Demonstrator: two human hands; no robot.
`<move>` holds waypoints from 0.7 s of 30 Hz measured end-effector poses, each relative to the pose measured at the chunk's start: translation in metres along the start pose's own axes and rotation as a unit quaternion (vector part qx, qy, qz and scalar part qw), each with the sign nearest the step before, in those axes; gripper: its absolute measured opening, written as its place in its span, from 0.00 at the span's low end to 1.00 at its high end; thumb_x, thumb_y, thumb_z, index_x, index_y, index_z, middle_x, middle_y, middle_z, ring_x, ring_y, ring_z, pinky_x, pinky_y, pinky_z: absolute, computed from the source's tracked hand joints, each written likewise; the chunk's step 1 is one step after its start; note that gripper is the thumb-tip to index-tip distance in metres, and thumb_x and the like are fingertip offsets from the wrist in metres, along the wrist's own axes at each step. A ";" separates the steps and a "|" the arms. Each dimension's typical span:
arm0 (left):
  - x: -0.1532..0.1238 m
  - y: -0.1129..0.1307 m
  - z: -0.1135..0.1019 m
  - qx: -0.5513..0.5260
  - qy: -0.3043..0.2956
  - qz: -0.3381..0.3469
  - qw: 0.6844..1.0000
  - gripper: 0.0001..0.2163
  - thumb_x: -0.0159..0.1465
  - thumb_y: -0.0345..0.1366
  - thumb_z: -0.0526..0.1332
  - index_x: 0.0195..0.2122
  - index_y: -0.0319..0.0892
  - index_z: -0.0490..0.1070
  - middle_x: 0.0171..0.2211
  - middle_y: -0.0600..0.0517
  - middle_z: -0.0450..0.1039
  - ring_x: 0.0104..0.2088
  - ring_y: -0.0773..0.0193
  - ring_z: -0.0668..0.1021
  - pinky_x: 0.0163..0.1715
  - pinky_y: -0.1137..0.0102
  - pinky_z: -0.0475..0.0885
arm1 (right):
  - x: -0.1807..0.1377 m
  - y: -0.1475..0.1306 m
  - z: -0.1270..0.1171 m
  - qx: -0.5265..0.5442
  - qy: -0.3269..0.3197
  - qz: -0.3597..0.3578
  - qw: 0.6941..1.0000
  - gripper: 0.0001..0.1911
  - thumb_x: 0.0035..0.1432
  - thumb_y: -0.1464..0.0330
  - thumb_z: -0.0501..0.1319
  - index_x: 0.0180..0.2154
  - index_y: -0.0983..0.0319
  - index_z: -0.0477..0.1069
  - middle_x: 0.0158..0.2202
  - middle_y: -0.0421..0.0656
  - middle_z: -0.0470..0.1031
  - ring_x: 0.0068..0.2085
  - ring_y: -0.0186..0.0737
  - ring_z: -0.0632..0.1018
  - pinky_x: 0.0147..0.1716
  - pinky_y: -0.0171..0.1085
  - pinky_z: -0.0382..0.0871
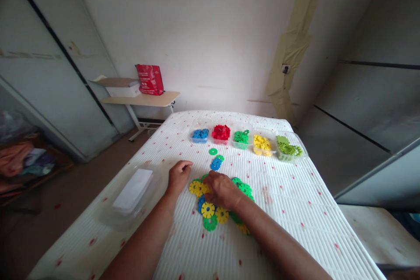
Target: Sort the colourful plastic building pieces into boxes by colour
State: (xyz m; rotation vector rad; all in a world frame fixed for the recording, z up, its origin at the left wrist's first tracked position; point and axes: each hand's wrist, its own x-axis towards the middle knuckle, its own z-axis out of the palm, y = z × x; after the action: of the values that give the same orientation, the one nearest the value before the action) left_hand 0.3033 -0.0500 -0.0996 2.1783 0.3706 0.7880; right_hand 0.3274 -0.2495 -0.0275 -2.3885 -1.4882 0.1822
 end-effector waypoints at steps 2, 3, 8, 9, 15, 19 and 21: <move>0.000 -0.001 0.001 0.002 0.000 -0.001 1.000 0.10 0.54 0.26 0.54 0.30 0.41 0.74 0.31 0.51 0.76 0.34 0.65 0.77 0.39 0.70 0.70 | -0.007 0.011 -0.002 0.058 0.036 0.003 0.998 0.16 0.49 0.70 0.60 0.43 0.63 0.69 0.38 0.44 0.70 0.36 0.38 0.73 0.35 0.35 0.66; 0.000 -0.001 0.001 0.004 0.000 -0.002 1.000 0.10 0.54 0.26 0.54 0.30 0.41 0.74 0.31 0.51 0.76 0.34 0.65 0.77 0.38 0.70 0.70 | -0.011 0.017 -0.004 0.088 0.055 0.000 0.995 0.17 0.49 0.71 0.59 0.44 0.63 0.68 0.39 0.44 0.70 0.37 0.38 0.73 0.36 0.35 0.66; 0.000 -0.001 0.002 0.005 0.001 -0.006 1.000 0.10 0.54 0.27 0.54 0.30 0.41 0.74 0.30 0.52 0.76 0.32 0.65 0.77 0.36 0.71 0.70 | -0.026 0.033 -0.009 0.176 0.101 -0.031 0.979 0.17 0.52 0.71 0.58 0.47 0.61 0.67 0.42 0.45 0.69 0.40 0.38 0.73 0.39 0.36 0.67; 0.000 0.000 0.001 0.002 0.002 -0.005 1.000 0.10 0.53 0.27 0.54 0.30 0.41 0.74 0.30 0.52 0.76 0.32 0.65 0.77 0.36 0.71 0.70 | -0.028 0.034 -0.009 0.175 0.101 -0.033 0.979 0.17 0.53 0.70 0.57 0.47 0.61 0.67 0.42 0.46 0.69 0.40 0.38 0.73 0.39 0.36 0.67; 0.000 0.000 0.000 -0.002 0.001 -0.004 1.000 0.10 0.53 0.29 0.53 0.29 0.41 0.74 0.30 0.52 0.76 0.32 0.66 0.76 0.35 0.71 0.70 | -0.039 0.044 -0.017 0.080 0.076 -0.023 0.994 0.13 0.55 0.68 0.57 0.43 0.62 0.68 0.37 0.45 0.68 0.37 0.38 0.73 0.37 0.37 0.68; 0.000 0.001 0.000 -0.014 0.001 -0.006 1.000 0.10 0.53 0.29 0.53 0.29 0.42 0.74 0.29 0.52 0.76 0.32 0.65 0.76 0.35 0.71 0.71 | -0.044 0.076 -0.044 -0.008 0.126 0.055 0.990 0.09 0.54 0.67 0.58 0.38 0.61 0.70 0.35 0.44 0.69 0.35 0.37 0.73 0.35 0.37 0.69; 0.000 0.003 0.000 -0.017 -0.001 -0.009 1.000 0.10 0.52 0.29 0.53 0.29 0.41 0.74 0.29 0.52 0.76 0.31 0.65 0.76 0.35 0.71 0.71 | -0.044 0.098 -0.059 -0.036 0.198 0.132 0.971 0.10 0.55 0.64 0.58 0.38 0.61 0.71 0.36 0.44 0.70 0.37 0.39 0.73 0.37 0.38 0.69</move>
State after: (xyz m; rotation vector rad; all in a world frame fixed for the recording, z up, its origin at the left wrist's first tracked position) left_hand 0.3030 -0.0517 -0.0974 2.1413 0.3719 0.7767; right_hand 0.4075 -0.3404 -0.0073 -2.4855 -1.0136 -0.2795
